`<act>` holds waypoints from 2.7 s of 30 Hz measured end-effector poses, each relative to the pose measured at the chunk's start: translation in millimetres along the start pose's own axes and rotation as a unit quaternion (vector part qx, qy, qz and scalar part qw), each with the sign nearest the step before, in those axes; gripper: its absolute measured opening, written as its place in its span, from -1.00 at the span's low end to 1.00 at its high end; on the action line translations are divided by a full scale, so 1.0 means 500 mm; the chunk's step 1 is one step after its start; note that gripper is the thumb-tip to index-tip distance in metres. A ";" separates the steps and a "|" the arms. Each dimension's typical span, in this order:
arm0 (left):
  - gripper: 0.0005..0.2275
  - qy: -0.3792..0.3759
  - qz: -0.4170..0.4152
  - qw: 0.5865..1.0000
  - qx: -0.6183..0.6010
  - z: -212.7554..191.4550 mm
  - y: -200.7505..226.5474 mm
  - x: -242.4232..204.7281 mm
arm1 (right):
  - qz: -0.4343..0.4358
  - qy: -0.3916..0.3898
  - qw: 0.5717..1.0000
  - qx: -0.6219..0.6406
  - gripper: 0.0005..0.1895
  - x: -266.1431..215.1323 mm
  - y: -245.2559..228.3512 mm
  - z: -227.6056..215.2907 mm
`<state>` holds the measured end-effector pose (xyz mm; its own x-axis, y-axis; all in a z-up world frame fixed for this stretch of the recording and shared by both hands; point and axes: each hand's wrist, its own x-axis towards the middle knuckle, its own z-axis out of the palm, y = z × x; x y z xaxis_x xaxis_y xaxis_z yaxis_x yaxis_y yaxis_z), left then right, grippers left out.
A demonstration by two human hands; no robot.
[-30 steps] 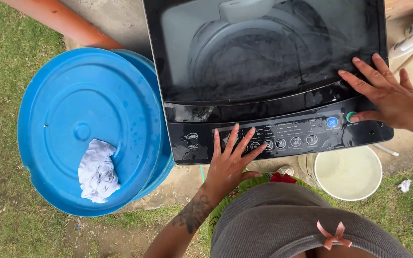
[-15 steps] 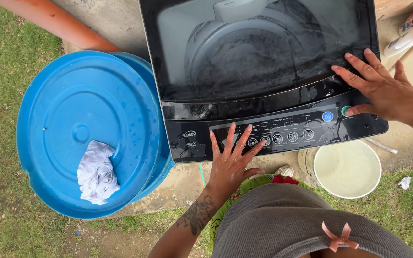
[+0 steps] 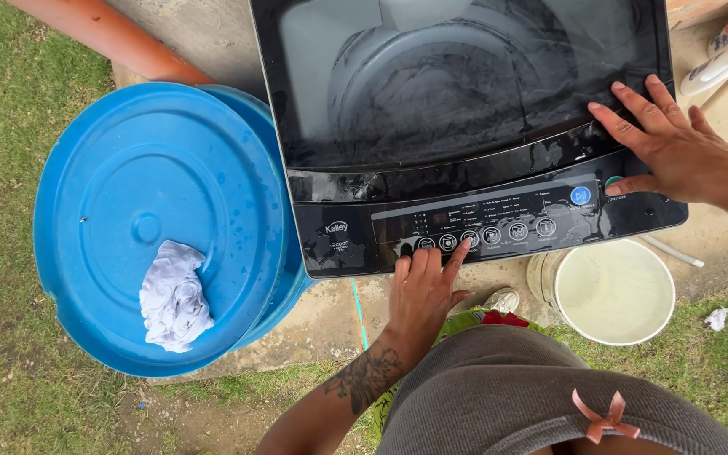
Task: Pouring water into a washing machine, starting the wash cycle, and refilling a bucket using a hose.
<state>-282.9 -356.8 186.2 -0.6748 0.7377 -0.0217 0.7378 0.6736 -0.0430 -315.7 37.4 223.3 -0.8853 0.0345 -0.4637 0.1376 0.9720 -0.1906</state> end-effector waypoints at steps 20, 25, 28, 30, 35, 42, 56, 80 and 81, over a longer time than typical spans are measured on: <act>-0.31 -0.004 0.034 0.999 -0.024 -0.024 -0.022 0.022 | 0.072 -0.005 0.994 0.080 0.19 -0.026 -0.095 -0.019; -0.45 0.009 0.048 0.988 -0.144 -0.042 -0.016 0.035 | 0.074 -0.002 0.993 0.092 0.18 -0.026 -0.096 -0.017; -0.45 0.012 0.057 0.986 -0.155 -0.035 -0.007 0.045 | 0.075 -0.012 0.994 0.080 0.28 -0.024 -0.099 -0.018; -0.54 0.055 0.075 0.977 -0.190 -0.031 -0.001 0.053 | 0.071 -0.006 0.994 0.081 0.30 -0.025 -0.098 -0.013; -0.64 0.075 0.159 0.948 -0.267 -0.034 0.038 0.084 | 0.048 0.087 0.992 0.082 0.29 -0.017 -0.091 0.042; -0.75 -0.034 0.299 0.863 -0.405 -0.003 0.172 0.138 | 0.049 0.468 0.843 0.259 -0.36 -0.156 -0.102 0.222; -0.74 -0.209 0.119 0.865 -0.440 0.456 0.693 0.349 | 0.620 0.182 0.393 0.655 -0.42 -0.387 0.134 1.321; -0.47 -0.160 0.316 0.935 0.037 1.884 0.935 1.034 | 0.638 -0.125 0.073 0.756 -0.35 -0.175 0.386 1.569; -0.61 -0.121 0.354 0.924 0.076 1.889 0.938 1.039 | 0.643 -0.121 0.060 0.754 -0.36 -0.179 0.385 1.566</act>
<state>-303.6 299.7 -788.8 -0.0210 0.9469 -0.3209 0.9974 -0.0023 -0.0718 137.6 39.5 -449.3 0.2957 -0.3261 -0.8979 0.0682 -0.9303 0.3603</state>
